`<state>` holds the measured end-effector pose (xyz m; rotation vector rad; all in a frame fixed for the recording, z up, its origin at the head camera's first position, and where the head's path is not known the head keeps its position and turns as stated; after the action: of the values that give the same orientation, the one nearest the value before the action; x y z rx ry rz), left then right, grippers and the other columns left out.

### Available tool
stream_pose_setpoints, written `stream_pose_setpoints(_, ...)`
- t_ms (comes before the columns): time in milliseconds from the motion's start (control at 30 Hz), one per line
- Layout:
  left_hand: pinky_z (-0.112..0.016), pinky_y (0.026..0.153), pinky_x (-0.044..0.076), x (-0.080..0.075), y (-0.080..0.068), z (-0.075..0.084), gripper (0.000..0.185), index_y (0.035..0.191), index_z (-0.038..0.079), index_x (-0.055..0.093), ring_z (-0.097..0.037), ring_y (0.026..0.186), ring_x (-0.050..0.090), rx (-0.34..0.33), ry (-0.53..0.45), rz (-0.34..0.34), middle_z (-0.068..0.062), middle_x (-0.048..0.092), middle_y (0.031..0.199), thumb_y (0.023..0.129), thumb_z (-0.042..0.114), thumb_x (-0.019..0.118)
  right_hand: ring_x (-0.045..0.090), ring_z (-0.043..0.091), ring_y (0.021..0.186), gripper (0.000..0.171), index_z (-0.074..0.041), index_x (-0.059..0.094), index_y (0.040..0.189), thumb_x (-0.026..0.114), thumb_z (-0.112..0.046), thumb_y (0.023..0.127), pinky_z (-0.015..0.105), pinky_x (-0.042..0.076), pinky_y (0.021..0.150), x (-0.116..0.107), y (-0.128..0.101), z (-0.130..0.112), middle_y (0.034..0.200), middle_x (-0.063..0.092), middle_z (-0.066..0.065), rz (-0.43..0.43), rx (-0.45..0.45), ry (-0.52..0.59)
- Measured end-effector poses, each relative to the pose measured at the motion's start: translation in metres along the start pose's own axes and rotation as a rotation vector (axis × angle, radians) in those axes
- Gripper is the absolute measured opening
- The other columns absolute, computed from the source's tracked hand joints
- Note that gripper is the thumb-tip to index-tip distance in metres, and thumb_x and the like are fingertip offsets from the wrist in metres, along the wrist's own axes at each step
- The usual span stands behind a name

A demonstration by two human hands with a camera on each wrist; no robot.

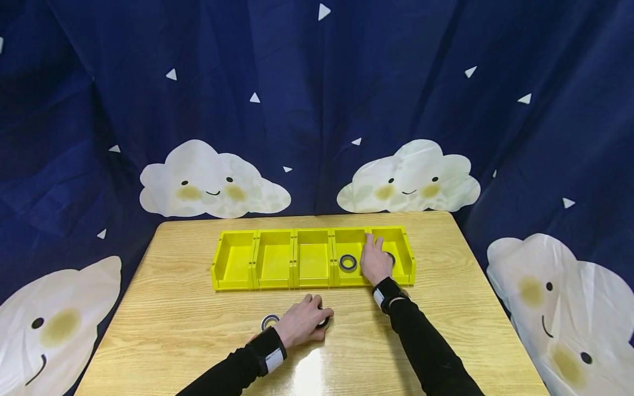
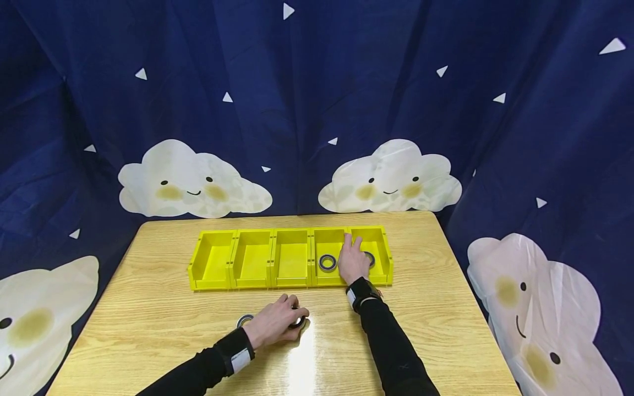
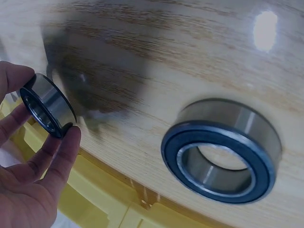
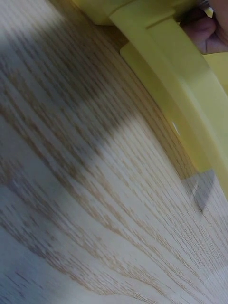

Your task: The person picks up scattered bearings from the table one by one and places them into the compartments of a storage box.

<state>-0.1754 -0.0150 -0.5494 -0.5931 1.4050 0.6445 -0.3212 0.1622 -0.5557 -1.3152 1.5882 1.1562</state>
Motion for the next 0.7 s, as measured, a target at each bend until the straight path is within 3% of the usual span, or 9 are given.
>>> stream_pose_setpoints(400, -0.026, 0.059, 0.05, -0.007, 0.007, -0.01, 0.032, 0.11, 0.026, 0.066, -0.019, 0.087, 0.054, -0.019, -0.022, 0.066, -0.005, 0.059, 0.1, 0.08, 0.035, 0.074, 0.044, 0.025, 0.042, 0.036, -0.008, 0.036, 0.137, 0.036, -0.018, 0.102, 0.036, 0.038, 0.037, 0.001, 0.0, 0.001, 0.11, 0.044, 0.023, -0.005, 0.003, -0.004)
stream_pose_setpoints(700, -0.031, 0.061, 0.054, -0.025, 0.016, -0.026, 0.031, 0.109, 0.022, 0.067, -0.022, 0.087, 0.056, -0.061, -0.03, 0.109, -0.009, 0.061, 0.1, 0.081, 0.032, 0.075, 0.043, 0.025, 0.042, 0.036, -0.008, 0.037, 0.137, 0.037, -0.017, 0.102, 0.036, 0.037, 0.037, 0.0, 0.0, 0.0, 0.11, 0.045, 0.024, -0.001, 0.009, -0.001)
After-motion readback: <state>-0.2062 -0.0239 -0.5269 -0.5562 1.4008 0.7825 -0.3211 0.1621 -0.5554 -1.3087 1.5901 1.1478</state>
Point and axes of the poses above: each hand's wrist, its own y-axis towards the middle knuckle, its own x-axis out of the palm, z = x × y, the point moved 8 cm from there along y, towards the middle knuckle
